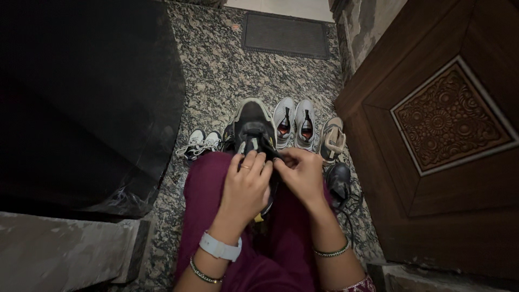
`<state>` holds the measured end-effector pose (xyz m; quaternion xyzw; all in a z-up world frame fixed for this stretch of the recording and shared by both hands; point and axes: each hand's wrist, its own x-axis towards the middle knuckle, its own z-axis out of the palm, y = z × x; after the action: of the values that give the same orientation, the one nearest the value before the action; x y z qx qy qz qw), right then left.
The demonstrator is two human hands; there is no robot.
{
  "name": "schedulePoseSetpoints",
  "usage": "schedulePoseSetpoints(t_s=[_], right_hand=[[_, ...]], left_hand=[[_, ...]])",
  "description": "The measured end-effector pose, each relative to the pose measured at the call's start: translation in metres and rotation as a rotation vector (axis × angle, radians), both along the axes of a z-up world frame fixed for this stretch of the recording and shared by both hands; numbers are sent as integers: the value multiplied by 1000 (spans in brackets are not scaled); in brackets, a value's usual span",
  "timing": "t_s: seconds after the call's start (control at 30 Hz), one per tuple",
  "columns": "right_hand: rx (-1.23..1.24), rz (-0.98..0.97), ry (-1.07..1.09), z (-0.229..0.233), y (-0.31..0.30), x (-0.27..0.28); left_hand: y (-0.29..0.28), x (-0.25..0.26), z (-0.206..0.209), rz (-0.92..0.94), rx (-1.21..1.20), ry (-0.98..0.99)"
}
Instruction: The person sits on the floor and removes the laces from a black sneaker, then threads the laces back through the eyelets and ties them. The person repeats this process on the second sneaker.
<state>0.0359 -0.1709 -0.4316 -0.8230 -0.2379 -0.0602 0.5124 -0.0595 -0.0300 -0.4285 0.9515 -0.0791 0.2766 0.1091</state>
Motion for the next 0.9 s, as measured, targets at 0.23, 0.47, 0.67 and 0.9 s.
schedulePoseSetpoints(t_s=[0.23, 0.47, 0.67, 0.9], right_hand=[[15, -10, 20, -9, 4, 0], [38, -27, 124, -12, 2, 7], [28, 30, 215, -4, 0, 3], [-111, 19, 85, 17, -22, -15]], left_hand=[[3, 2, 4, 170, 162, -74], [20, -13, 1, 2, -58, -329], [18, -17, 2, 0, 23, -335], [15, -19, 9, -10, -146, -340]])
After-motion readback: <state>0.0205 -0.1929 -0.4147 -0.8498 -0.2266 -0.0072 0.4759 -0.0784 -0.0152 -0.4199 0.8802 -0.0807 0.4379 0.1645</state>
